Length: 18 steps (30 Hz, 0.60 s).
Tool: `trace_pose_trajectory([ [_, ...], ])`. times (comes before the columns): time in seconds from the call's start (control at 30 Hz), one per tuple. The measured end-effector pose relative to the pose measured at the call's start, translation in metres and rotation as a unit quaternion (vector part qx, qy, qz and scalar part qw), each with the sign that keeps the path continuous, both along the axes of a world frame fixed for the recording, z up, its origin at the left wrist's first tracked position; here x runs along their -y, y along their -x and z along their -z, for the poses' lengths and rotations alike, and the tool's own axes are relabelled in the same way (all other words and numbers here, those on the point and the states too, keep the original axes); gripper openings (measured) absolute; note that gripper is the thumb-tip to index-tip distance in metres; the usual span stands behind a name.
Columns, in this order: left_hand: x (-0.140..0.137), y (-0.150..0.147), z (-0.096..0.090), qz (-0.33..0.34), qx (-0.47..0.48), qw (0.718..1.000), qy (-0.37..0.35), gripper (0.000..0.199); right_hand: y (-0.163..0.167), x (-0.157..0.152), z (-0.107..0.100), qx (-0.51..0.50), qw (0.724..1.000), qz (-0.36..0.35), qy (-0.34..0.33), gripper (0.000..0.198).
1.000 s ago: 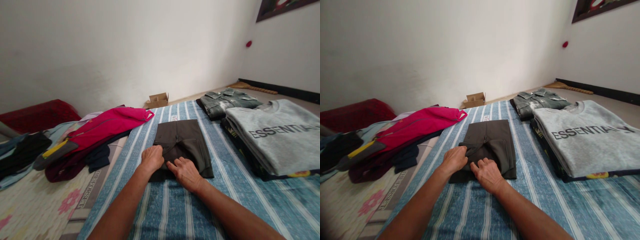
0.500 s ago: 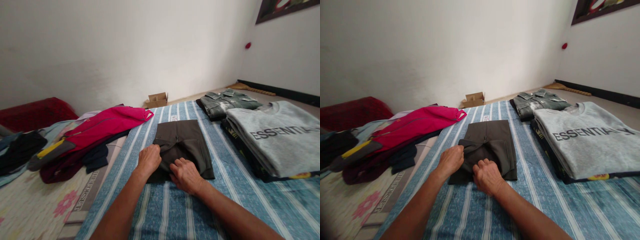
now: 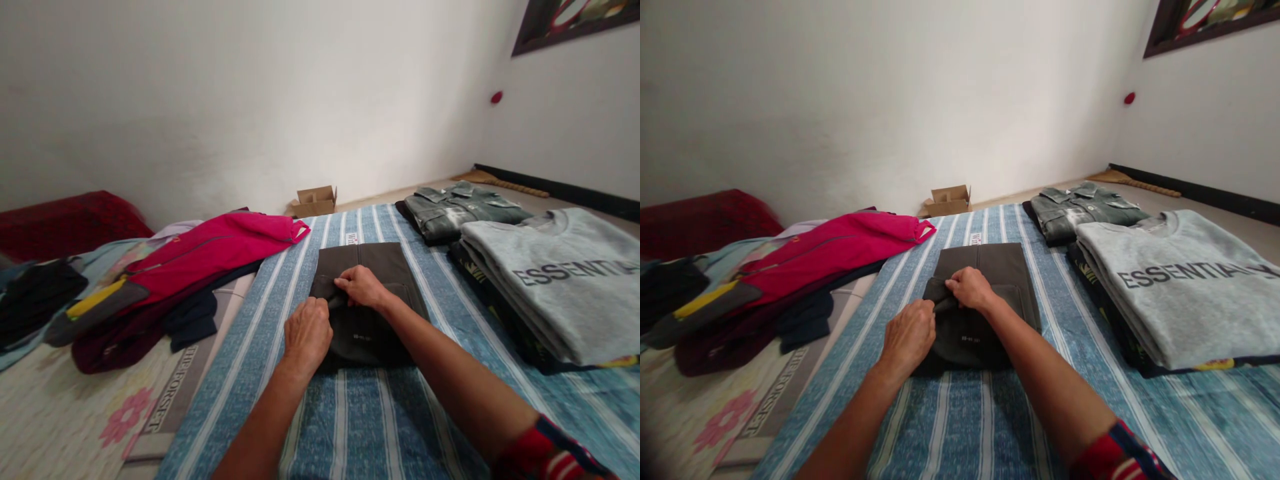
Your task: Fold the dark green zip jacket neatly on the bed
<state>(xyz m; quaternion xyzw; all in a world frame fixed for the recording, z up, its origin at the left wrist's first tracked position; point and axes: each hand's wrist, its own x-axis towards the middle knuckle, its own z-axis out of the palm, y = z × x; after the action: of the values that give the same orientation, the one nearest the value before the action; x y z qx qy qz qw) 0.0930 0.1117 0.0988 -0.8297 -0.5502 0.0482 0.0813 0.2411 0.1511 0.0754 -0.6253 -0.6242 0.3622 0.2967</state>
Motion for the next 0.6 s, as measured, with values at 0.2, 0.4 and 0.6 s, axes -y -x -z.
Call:
trace_pose_trajectory([
  [0.2,0.005,0.001,0.003,0.02,0.009,1.0,-0.018,0.023,-0.002,-0.018,0.005,-0.007,0.994,0.047,0.102,0.025],
  [0.4,0.014,-0.001,0.008,0.027,0.003,0.999,-0.021,0.022,-0.005,-0.021,0.003,0.07,0.989,0.07,0.109,0.023],
  [0.6,0.015,-0.001,0.016,0.02,-0.02,0.999,-0.036,0.024,0.003,0.008,-0.01,0.176,0.979,0.099,-0.002,0.018],
])
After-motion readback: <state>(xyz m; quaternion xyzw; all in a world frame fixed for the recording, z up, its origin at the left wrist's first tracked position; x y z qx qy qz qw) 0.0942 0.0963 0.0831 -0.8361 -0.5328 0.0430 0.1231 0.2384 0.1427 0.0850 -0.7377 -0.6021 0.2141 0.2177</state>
